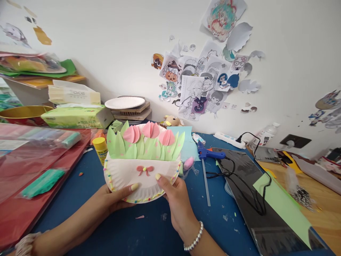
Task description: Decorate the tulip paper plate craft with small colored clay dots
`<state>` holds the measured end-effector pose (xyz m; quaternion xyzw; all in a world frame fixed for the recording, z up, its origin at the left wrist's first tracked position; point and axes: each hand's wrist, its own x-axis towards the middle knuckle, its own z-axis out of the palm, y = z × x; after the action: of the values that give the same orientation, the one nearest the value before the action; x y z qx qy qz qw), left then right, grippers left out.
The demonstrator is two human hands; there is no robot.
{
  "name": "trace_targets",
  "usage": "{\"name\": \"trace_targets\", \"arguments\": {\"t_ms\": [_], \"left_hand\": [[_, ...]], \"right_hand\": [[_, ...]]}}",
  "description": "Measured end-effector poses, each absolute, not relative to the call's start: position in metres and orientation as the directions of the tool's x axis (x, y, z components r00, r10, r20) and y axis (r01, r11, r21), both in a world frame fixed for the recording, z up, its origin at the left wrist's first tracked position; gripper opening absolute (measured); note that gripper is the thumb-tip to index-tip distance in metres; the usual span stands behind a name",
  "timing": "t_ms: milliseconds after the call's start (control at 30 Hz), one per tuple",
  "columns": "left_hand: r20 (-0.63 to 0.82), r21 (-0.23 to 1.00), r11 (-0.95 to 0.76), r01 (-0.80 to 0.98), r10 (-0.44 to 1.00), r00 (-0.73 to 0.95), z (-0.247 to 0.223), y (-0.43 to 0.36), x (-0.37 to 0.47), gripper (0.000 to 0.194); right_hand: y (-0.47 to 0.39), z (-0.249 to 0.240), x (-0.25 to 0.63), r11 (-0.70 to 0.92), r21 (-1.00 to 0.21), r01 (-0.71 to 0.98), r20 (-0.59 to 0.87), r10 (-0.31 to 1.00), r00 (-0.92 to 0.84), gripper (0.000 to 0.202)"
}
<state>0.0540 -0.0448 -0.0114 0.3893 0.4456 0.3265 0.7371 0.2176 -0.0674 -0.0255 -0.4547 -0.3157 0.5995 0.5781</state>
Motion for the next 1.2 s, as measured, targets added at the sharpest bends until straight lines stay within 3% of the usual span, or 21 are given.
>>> {"name": "trace_targets", "arguments": {"t_ms": [1200], "left_hand": [[-0.393,0.866,0.475,-0.154,0.839,0.377,-0.0117,-0.0455,0.0549,0.06]], "right_hand": [[-0.0668,-0.024,0.2173,-0.133,-0.901,-0.413,-0.183,0.979,0.084,0.041]]}}
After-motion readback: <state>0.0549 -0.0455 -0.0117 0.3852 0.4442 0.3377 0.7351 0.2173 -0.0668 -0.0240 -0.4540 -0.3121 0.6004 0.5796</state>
